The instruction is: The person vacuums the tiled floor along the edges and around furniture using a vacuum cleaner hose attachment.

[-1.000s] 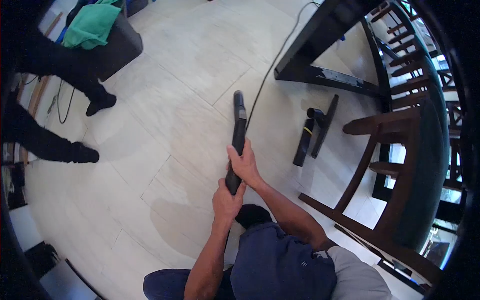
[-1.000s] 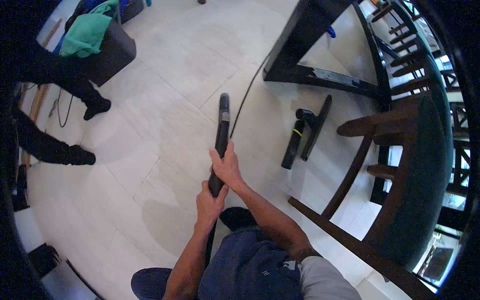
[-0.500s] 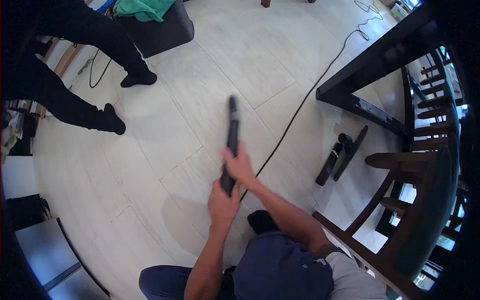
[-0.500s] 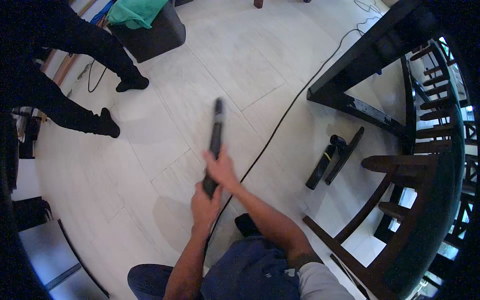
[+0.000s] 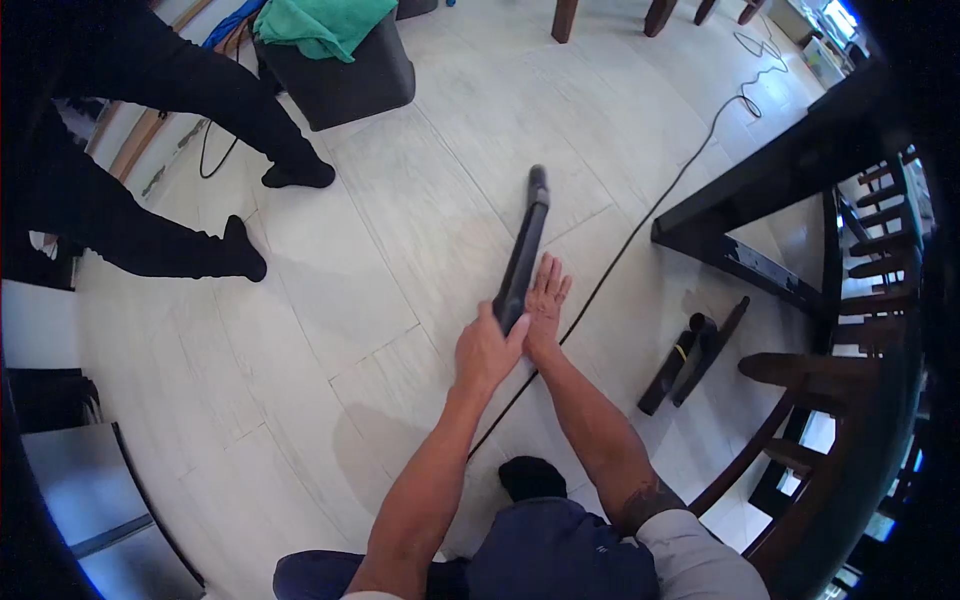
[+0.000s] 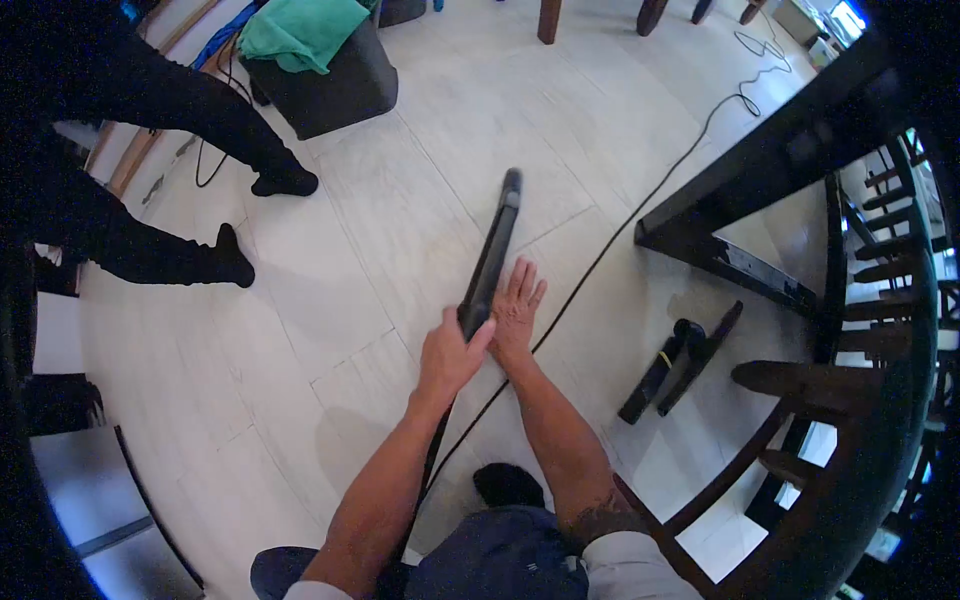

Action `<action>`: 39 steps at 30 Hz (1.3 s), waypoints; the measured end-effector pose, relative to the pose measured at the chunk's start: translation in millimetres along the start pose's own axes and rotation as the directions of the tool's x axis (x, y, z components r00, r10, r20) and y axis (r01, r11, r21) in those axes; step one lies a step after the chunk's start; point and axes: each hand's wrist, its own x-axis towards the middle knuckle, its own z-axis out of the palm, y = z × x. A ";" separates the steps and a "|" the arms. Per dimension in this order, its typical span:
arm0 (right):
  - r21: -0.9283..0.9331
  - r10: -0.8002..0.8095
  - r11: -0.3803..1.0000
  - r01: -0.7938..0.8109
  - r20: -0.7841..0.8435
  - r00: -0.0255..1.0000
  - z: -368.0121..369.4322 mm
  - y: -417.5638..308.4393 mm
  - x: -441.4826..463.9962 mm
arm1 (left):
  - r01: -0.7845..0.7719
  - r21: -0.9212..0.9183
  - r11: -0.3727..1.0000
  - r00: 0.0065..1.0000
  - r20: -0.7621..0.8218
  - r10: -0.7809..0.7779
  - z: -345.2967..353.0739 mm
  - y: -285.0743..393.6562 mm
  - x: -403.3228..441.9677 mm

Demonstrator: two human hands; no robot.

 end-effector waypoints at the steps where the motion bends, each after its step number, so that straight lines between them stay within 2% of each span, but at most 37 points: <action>1: 0.018 0.023 1.000 -0.024 0.081 0.996 -10.1 -2.9 1.0 | -0.001 0.018 1.000 1.000 0.002 0.001 -0.4 7.4 19.2; 2: 0.025 0.011 1.000 -0.013 0.088 0.996 -17.4 -4.1 1.0 | 0.002 0.034 0.999 1.000 0.005 -0.002 -1.6 13.4 36.8; 4: 0.094 0.116 0.987 -0.129 0.128 0.985 -23.2 -13.3 7.9 | 0.036 0.067 0.997 0.999 0.003 -0.037 -12.9 15.4 78.4; 6: 0.096 0.097 0.989 -0.111 0.138 0.986 -29.9 -17.6 10.1 | 0.059 0.097 0.994 0.998 0.005 -0.059 -27.0 11.6 110.2; 9: 0.040 0.134 0.989 -0.142 0.167 0.977 -31.1 -19.3 13.1 | 0.057 0.112 0.992 0.994 -0.095 -0.046 -45.4 2.1 147.1; 14: 0.051 0.108 0.992 -0.119 0.186 0.977 -32.1 -20.9 13.6 | 0.217 0.084 0.973 0.961 -0.193 -0.198 -103.1 -32.7 163.2; 15: 0.031 0.118 0.992 -0.126 0.185 0.976 -32.6 -21.1 13.8 | 0.282 0.026 0.959 0.944 -0.187 -0.273 -113.2 -43.6 158.3; 18: 0.011 0.111 0.993 -0.115 0.181 0.977 -34.1 -25.5 14.8 | 0.315 -0.003 0.949 0.915 -0.267 -0.304 -135.5 -79.1 119.3; 20: -0.011 0.116 0.993 -0.115 0.152 0.982 -31.9 -23.4 13.4 | 0.323 0.105 0.940 0.908 -0.313 -0.278 -144.9 -87.2 69.6; 22: -0.006 0.097 0.995 -0.097 0.152 0.984 -28.7 -21.2 13.1 | 0.394 0.106 0.913 0.884 -0.317 -0.345 -152.3 -106.3 16.0; 24: -0.016 0.101 0.995 -0.100 0.127 0.987 -27.2 -21.6 12.4 | 0.476 0.056 0.878 0.817 -0.398 -0.418 -160.7 -134.2 -30.7; 28: -0.043 0.115 0.993 -0.109 0.163 0.980 -31.3 -24.8 13.4 | 0.595 0.016 0.804 0.719 -0.459 -0.523 -185.1 -159.9 -82.2; 30: -0.032 0.102 0.995 -0.098 0.170 0.980 -29.8 -23.7 11.8 | 0.529 0.133 0.838 0.802 -0.401 -0.443 -180.7 -160.5 -91.5; 34: -0.055 0.073 0.996 -0.065 0.146 0.987 -28.5 -25.5 9.9 | 0.395 0.097 0.913 0.883 -0.315 -0.349 -169.0 -135.6 -39.2; 36: -0.051 0.079 0.996 -0.073 0.134 0.988 -28.1 -21.4 6.7 | 0.410 0.054 0.911 0.895 -0.216 -0.390 -179.2 -110.6 -12.9; 39: -0.074 0.052 0.996 -0.045 0.098 0.994 -21.7 -17.3 5.7 | 0.366 0.065 0.928 0.914 -0.216 -0.345 -191.1 -124.3 -30.9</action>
